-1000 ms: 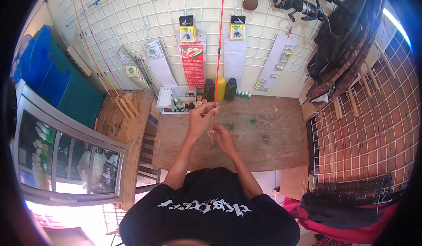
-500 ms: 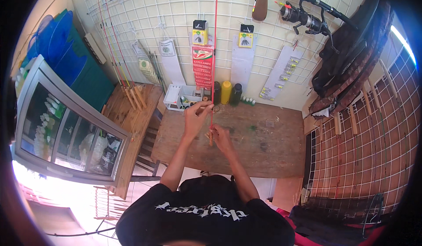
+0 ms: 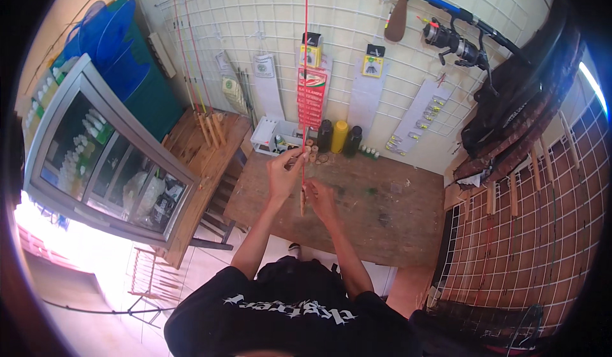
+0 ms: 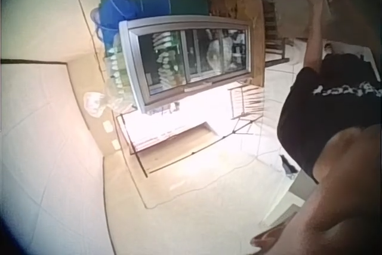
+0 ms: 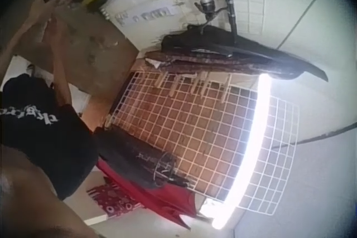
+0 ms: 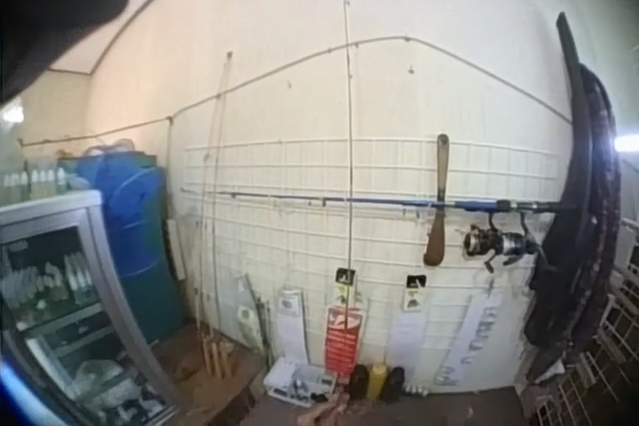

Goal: Repairing or preparing a fishing rod by attaching a tip or guide.

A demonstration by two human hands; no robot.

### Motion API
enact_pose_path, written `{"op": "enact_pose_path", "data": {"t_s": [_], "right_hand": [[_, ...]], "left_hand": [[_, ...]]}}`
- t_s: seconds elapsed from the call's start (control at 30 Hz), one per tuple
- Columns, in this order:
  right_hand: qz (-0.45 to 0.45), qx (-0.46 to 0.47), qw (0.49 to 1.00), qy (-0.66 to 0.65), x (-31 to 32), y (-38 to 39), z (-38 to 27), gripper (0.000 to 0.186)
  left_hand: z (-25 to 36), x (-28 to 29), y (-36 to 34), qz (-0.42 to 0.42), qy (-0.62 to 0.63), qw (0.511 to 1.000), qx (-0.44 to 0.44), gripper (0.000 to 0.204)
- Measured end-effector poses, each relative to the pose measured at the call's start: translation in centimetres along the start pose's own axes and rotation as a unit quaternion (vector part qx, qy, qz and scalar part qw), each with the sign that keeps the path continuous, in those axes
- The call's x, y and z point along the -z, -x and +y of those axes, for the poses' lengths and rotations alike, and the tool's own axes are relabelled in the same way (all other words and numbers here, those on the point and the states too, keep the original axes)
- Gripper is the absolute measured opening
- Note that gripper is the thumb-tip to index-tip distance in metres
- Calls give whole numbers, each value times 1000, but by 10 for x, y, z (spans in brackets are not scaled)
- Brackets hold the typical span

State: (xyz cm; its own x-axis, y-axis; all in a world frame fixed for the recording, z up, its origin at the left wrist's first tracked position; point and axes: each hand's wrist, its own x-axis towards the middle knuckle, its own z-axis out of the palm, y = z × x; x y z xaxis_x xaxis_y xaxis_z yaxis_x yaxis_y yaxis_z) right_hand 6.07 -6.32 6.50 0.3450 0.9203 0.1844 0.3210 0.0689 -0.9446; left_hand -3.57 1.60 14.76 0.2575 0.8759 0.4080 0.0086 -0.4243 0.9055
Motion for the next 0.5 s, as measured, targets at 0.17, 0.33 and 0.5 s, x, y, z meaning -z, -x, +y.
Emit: {"op": "enact_pose_path", "data": {"t_s": [0.17, 0.33, 0.5], "right_hand": [[-9, -20, 999, -35, -14, -6, -13, 15], [28, 63, 996, -50, -48, -21, -19, 22], [-55, 41, 991, -111, -87, -42, -37, 21]], "left_hand": [[11, 22, 4, 21, 1, 1000, 1, 19], [8, 55, -4, 50, -18, 998, -12, 18], [1, 91, -23, 95, -23, 995, -25, 17]]}}
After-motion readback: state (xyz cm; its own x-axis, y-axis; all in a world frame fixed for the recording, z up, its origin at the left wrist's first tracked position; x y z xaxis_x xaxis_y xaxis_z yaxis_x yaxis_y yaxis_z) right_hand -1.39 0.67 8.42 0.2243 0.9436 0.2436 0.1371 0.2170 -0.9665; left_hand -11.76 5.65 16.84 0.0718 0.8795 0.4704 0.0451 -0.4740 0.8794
